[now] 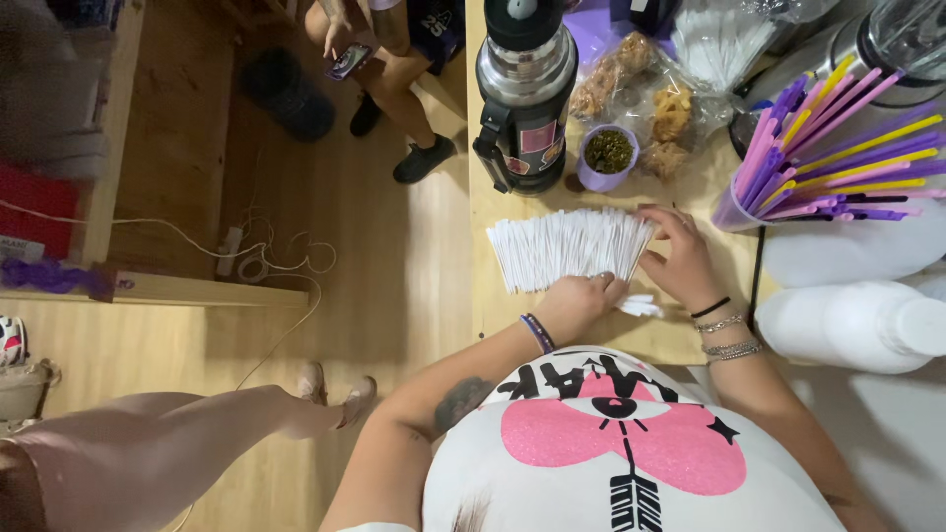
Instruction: The person organizes white paper packets on a wooden counter, folding some by hand and placing them into a stack.
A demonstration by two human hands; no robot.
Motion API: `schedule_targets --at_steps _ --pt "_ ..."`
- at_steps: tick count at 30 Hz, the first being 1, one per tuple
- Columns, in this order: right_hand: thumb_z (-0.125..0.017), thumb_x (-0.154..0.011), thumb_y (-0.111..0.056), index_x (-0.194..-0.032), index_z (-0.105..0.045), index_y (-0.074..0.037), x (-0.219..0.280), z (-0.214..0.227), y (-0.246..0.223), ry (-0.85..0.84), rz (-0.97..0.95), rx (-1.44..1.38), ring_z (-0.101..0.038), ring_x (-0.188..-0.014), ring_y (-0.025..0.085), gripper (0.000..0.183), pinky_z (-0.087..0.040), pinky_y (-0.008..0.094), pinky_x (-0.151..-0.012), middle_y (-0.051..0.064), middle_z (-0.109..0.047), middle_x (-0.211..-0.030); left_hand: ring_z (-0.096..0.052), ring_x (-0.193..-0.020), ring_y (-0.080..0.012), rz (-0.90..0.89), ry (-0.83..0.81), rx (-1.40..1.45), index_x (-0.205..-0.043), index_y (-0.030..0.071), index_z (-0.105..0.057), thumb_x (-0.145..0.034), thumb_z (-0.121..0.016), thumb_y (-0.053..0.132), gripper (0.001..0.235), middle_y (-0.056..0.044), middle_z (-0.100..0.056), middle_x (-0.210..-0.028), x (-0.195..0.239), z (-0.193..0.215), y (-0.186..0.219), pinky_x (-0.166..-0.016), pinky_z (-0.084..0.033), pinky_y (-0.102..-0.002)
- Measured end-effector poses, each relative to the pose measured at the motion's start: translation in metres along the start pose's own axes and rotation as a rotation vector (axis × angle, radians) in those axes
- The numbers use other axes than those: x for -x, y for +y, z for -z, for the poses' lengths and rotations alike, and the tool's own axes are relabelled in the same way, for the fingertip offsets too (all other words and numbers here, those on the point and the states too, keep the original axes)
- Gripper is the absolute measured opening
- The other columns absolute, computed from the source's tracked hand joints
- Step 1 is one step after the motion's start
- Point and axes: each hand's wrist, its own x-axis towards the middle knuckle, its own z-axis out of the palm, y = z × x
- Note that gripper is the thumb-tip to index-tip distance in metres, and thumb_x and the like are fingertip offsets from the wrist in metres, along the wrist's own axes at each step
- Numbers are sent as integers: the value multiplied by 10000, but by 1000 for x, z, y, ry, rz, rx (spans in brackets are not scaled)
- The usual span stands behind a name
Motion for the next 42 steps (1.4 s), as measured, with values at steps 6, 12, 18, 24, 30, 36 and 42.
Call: schedule_targets --at_steps 6,12,18,24,30,36,42 --pt "-543 -816 48 -1327 -607 41 -16 6 -11 21 -70 -138 -561 -1242 427 515 -461 533 -1054 243 -619 -1286 -728 -783 -424 3 -286 415 -1132 102 -572 -917 -645 401 375 -146 -668 -992 39 -39 -16 -696 -589 -538" --pt "-519 -878 -75 -1300 -689 -26 -37 -13 -24 16 -124 -264 -595 -1292 350 457 -447 506 -1100 175 -690 -1280 -649 -957 -543 -232 -63 710 -1144 -84 -594 -1034 -444 237 371 -319 -617 -1001 7 45 -4 -901 -539 -573" --pt "-509 -939 -95 -1247 -696 27 -44 -19 -6 24 -71 -348 -659 -1135 389 380 -509 503 -986 235 -699 -1177 -622 -1258 -409 -277 80 982 -1270 26 -640 -1096 -279 487 611 -195 -663 -1258 26 -29 -13 -1110 -489 -514" --pt "-541 -928 -110 -1250 -716 -17 -43 -17 -15 -49 -82 -284 -658 -1172 325 378 -499 498 -1005 196 -715 -1164 -598 -1301 -426 -299 92 1002 -1277 12 -634 -1109 -281 459 593 -199 -661 -1317 20 -33 -24 -1129 -469 -555" --pt "-518 -872 -51 -1218 -739 11 -41 -13 -30 -61 22 -292 -649 -1193 387 416 -497 497 -1007 230 -717 -1185 -608 -1276 -432 -341 75 988 -1266 -17 -615 -1108 -296 419 563 -207 -654 -1314 16 -35 -31 -1110 -487 -556" --pt "-509 -894 -23 -1232 -716 62 -43 -11 -35 -57 43 -319 -641 -1186 388 405 -482 518 -1027 259 -705 -1196 -614 -1261 -437 -327 69 985 -1289 -14 -605 -1108 -280 439 586 -210 -653 -1316 28 -45 -29 -1119 -483 -556" --pt "-478 -862 -7 -1262 -722 17 -44 -19 -22 -107 192 -217 -633 -1165 432 470 -465 544 -1022 244 -704 -1216 -603 -1280 -452 -268 39 1000 -1287 -17 -607 -1109 -306 399 543 -223 -646 -1327 30 -25 -29 -1133 -479 -569"
